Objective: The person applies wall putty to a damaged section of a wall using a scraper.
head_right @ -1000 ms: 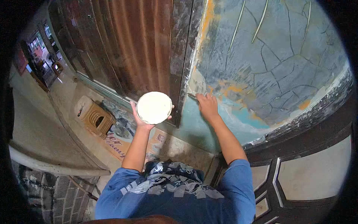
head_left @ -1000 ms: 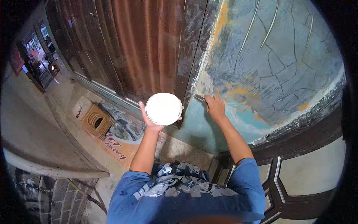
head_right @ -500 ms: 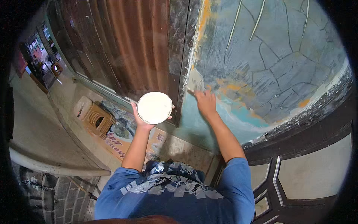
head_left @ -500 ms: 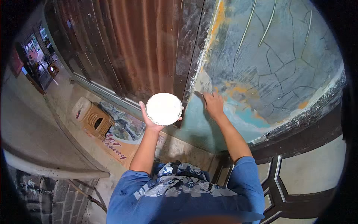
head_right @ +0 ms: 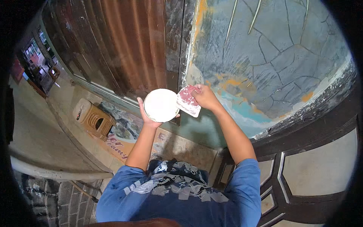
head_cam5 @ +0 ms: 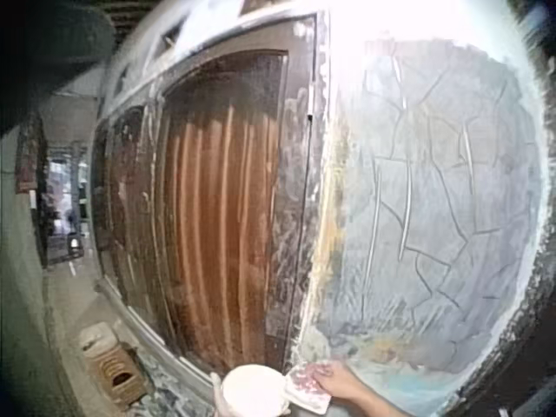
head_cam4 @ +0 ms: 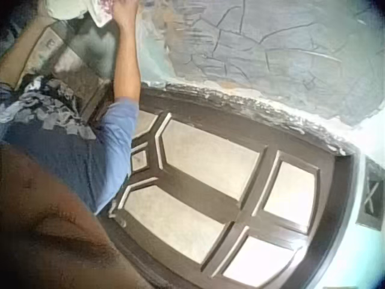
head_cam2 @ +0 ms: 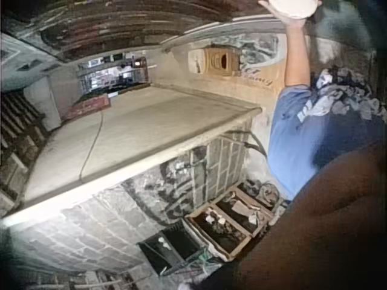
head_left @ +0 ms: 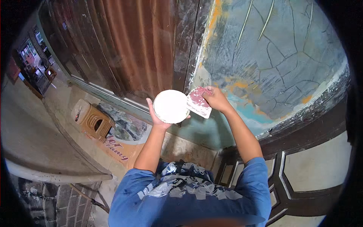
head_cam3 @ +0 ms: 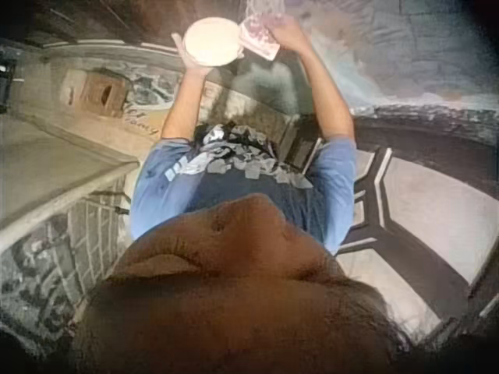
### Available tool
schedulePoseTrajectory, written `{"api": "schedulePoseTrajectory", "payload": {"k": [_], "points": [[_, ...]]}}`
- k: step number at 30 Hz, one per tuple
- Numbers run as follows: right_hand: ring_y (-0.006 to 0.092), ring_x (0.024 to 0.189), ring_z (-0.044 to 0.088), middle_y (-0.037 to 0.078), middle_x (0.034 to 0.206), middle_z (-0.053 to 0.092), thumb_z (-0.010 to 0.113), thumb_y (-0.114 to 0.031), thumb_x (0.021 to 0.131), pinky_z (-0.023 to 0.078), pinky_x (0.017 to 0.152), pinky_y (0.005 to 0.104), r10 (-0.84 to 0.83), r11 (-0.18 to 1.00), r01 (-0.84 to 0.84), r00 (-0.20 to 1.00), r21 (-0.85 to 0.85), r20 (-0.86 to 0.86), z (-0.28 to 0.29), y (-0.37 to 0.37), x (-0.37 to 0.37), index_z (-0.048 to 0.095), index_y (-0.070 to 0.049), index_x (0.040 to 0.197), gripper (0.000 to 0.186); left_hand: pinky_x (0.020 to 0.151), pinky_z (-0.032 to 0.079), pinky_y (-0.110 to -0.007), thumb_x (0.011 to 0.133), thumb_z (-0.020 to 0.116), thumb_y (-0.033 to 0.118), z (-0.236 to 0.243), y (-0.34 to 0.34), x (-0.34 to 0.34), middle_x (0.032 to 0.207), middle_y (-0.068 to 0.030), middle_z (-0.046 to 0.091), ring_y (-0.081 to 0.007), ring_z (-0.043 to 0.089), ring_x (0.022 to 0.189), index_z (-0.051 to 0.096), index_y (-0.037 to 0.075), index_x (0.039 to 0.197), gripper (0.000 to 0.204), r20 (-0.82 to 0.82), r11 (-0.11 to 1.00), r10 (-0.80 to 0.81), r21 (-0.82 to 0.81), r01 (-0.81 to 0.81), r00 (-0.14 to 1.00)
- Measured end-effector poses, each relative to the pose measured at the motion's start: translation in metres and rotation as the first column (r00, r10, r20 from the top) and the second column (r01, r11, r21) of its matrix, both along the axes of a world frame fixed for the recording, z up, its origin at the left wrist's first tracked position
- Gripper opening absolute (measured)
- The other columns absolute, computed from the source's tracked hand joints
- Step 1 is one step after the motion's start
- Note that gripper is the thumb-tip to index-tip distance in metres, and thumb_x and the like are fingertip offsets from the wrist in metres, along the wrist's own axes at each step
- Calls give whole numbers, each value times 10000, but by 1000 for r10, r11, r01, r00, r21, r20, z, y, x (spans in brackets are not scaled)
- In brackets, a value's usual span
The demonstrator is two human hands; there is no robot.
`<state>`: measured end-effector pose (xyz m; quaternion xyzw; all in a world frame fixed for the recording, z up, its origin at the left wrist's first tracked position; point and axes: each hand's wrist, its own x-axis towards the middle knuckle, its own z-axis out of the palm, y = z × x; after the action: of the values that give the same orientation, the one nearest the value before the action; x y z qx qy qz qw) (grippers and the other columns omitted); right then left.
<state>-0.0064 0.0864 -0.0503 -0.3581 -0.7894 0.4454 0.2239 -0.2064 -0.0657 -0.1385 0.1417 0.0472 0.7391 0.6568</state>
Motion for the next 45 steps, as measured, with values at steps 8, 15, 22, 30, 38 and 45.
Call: {"api": "schedulePoseTrajectory", "payload": {"k": [8,15,22,30,38,45], "points": [[114,783,662,65,907,731,612,-174,960,520,717,290,-51,995,46,997,-87,-54,-10,7,9,681,34,1080,250,932,350,-863,767,333,946,5,-1,4,1523,-238,411,-530,451,1327,379,115,1518,1121,-49,1000,3,29,-1,999],[101,774,664,54,928,732,612,-155,968,518,711,270,-143,910,38,963,-412,-227,-23,11,10,682,28,1095,234,911,353,-871,764,328,950,2,0,4,1524,-243,411,-534,455,1323,379,104,1519,1135,13,999,-26,32,26,1000],[202,927,704,104,1074,716,546,-163,984,580,833,341,-260,534,-336,808,-776,-529,-62,17,18,622,-1,1169,257,915,358,-863,749,336,960,5,1,6,1532,-282,375,-591,415,1323,341,101,1536,1165,9,998,-43,48,43,999],[256,999,687,106,1078,722,574,-188,1015,516,916,375,-243,970,215,788,-116,-567,-46,37,23,597,-23,1212,258,940,357,-850,747,366,955,3,-9,-8,1540,-296,346,-628,392,1315,312,118,1547,1159,3,995,-23,93,22,1000],[278,969,619,63,999,692,644,-157,915,417,770,434,-225,463,77,974,883,33,-63,21,16,660,-136,1144,231,946,380,-828,766,359,943,14,-22,-17,1513,-305,381,-651,411,1281,347,126,1531,1119,28,984,-37,173,32,999],[302,997,613,42,1045,684,659,-159,887,410,789,462,-245,384,-16,962,923,119,-77,36,9,633,-132,1153,269,944,367,-841,773,354,937,14,-21,-17,1537,-248,386,-581,430,1320,351,147,1535,1097,-1,996,30,83,-29,1000]]}}
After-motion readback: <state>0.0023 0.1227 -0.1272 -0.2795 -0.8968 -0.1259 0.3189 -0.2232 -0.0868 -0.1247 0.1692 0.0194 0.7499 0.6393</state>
